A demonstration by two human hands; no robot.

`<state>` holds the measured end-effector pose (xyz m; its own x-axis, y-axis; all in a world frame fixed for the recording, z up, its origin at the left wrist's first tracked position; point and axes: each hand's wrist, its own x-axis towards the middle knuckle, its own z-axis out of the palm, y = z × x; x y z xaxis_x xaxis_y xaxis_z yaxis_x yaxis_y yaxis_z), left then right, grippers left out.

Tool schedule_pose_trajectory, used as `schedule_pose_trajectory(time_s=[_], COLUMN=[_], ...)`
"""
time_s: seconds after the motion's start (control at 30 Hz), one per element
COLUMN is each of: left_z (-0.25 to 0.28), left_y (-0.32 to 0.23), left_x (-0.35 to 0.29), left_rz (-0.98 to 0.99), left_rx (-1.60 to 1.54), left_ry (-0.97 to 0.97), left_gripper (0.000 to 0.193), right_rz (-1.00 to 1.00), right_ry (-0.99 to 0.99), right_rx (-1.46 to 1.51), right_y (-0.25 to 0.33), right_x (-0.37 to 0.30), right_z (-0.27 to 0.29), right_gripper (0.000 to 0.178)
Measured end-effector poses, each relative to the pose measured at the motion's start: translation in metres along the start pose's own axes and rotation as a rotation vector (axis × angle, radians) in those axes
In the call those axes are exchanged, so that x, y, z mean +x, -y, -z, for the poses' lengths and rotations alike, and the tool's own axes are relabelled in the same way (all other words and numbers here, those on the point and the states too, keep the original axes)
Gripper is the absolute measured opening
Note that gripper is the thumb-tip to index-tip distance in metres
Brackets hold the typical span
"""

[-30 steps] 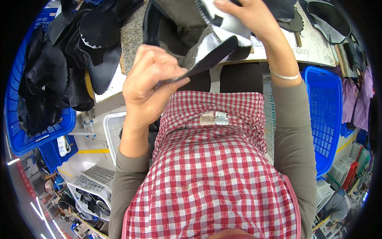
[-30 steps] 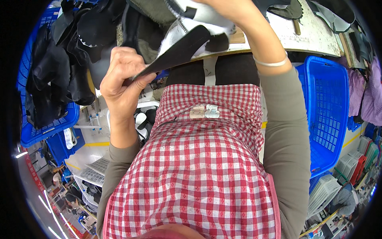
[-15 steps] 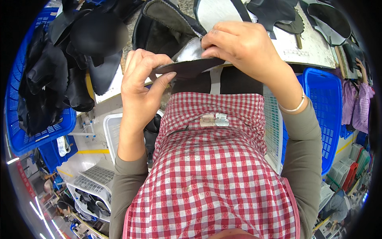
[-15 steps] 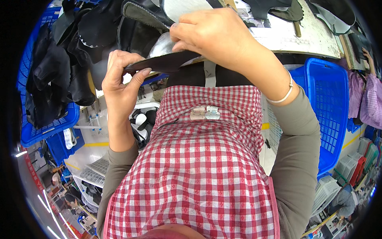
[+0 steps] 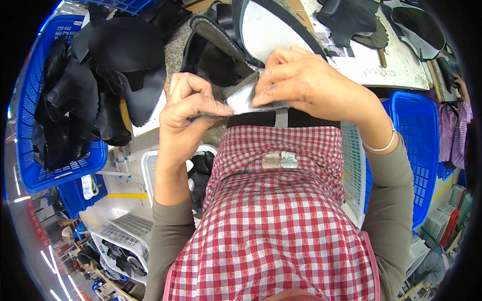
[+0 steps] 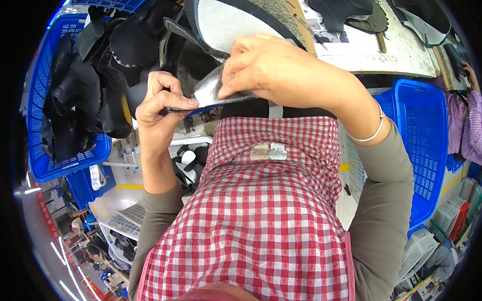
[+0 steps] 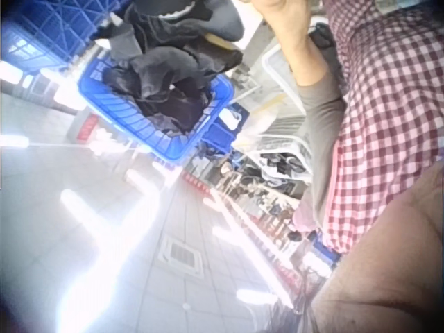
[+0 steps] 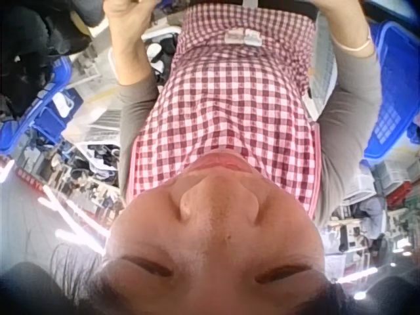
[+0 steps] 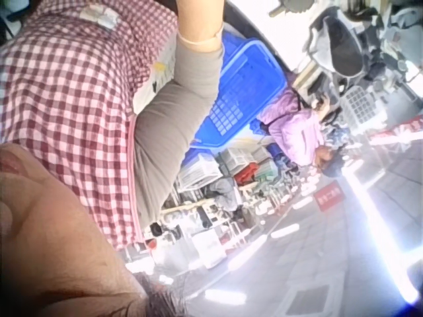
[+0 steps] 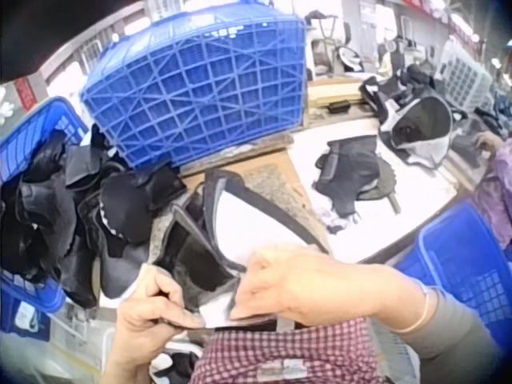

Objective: The person repeatedly picks up black shoe upper parts and gray insole pieces from a table, aligns them, and presses the edges together by hand. The person turns each assembled pair over to check the fit and then places it back on the table before picking up the next pair.

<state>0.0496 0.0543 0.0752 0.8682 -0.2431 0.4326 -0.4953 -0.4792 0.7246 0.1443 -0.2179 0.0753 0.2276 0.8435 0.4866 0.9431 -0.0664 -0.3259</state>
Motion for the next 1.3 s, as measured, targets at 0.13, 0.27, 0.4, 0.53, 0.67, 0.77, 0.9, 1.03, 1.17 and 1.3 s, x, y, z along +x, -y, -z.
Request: schedule_pose_trajectory(time_s=[0.13, 0.27, 0.4, 0.53, 0.67, 0.77, 0.9, 1.03, 1.17, 1.3], left_z=[0.009, 0.016, 0.013, 0.007, 0.007, 0.009, 0.018, 0.026, -0.006, -0.051], left_y=[0.003, 0.003, 0.003, 0.001, -0.001, 0.004, 0.019, 0.016, -0.015, -0.023], left_x=[0.004, 0.011, 0.013, 0.015, 0.017, 0.016, 0.014, 0.014, 0.015, 0.022], left_rz=[-0.068, -0.118, -0.120, -0.087, -0.124, -0.152, -0.177, -0.087, -0.090, -0.326], left_rx=[-0.024, -0.079, 0.041, 0.025, 0.007, -0.003, -0.031, -0.021, 0.291, 0.547], left_ry=[0.010, 0.008, 0.060, 0.048, 0.055, 0.079, 0.114, -0.048, -0.331, -0.267], left_gripper=[0.026, 0.028, 0.030, 0.029, 0.026, 0.026, 0.025, 0.044, 0.104, 0.110], right_rz=[0.029, -0.023, 0.036, 0.134, 0.138, 0.085, 0.033, -0.079, -0.246, -0.264], right_ry=[0.012, -0.096, -0.367, -0.420, -0.474, -0.465, -0.463, -0.549, -0.662, -0.713], right_rx=[-0.254, -0.344, -0.043, -0.217, -0.195, -0.246, -0.228, -0.317, -0.306, -0.307], right_y=[0.003, 0.006, 0.013, 0.007, 0.004, 0.000, -0.005, -0.009, -0.012, -0.010], right_x=[-0.002, -0.001, 0.008, 0.018, 0.018, 0.023, 0.031, 0.040, 0.059, 0.079], right_z=[-0.006, -0.005, -0.020, -0.034, -0.039, -0.042, -0.048, -0.047, -0.044, -0.050], right_gripper=[0.014, 0.013, 0.022, 0.026, 0.020, 0.019, 0.018, 0.014, 0.015, 0.013])
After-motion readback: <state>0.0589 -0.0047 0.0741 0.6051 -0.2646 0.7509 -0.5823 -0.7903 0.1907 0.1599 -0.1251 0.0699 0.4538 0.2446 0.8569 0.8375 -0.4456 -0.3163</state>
